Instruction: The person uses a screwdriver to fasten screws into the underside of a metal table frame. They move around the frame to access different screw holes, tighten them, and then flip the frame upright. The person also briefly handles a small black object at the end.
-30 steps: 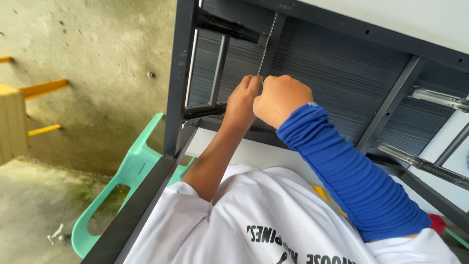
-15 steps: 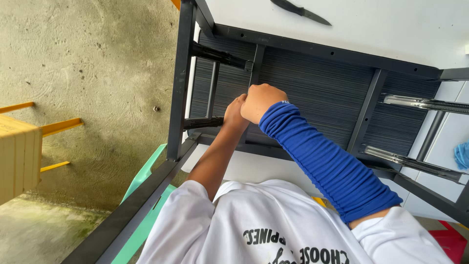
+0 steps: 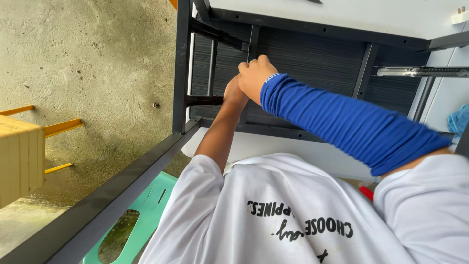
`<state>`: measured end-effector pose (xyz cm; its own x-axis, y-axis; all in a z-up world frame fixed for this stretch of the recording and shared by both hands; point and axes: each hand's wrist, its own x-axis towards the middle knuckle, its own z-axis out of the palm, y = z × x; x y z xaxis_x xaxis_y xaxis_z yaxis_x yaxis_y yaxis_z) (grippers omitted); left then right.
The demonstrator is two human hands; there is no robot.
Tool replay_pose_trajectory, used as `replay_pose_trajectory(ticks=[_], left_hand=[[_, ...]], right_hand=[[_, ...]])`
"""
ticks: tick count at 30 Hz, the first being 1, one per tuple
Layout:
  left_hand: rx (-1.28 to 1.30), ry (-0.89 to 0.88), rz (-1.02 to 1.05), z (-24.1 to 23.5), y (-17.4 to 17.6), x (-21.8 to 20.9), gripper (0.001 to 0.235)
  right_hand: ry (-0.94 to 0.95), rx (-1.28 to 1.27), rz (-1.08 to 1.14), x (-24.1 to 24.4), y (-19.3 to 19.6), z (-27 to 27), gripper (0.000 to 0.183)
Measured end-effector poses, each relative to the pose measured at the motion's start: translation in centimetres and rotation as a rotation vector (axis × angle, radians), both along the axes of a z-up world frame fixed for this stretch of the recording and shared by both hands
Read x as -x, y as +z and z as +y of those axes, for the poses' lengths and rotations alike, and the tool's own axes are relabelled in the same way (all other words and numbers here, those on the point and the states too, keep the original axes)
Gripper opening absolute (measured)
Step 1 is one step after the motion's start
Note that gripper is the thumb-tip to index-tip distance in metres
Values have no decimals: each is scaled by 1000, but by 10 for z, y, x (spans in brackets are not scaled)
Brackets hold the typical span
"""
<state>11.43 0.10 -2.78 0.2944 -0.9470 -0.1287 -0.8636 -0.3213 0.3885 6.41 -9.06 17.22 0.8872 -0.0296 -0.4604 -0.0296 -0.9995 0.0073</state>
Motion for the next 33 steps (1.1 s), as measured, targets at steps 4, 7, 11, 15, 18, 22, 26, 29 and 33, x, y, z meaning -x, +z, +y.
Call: replay_pose_trajectory(ticks=[4,7,11,15,18,22,26,29,33], left_hand=[[72,87,88,-4,-22,1,18],[-37,214,175,1,-16,3,16],[-30,303,283,4,8,1,16],[-12,270,327,2,18,-4,19],[-139,201,319,-4,14,-10,20],[-68,265,341,-1,0,-9,22],[-53,264,336,0,-3,-6,24],[-117,165,259,-7,-2,-12,23],[-30,90,268,-3,-4,-10,21]], right_hand=[[52,-68,85,-2,-14,-8,23],[-371,-179,139,-15,-18,-13,24],[-727,-172,251,-33,-13,-12,30],[-461,-96,243,-24,-8,0,30],[-7,84,212,-16,-7,3,31],[-215,-14,341,-21,-12,-2,28],[-616,-161,369,-31,-12,-6,36],[-431,-12,337,-24,-10,-2,33],[173,237,165,-4,-9,10,32]])
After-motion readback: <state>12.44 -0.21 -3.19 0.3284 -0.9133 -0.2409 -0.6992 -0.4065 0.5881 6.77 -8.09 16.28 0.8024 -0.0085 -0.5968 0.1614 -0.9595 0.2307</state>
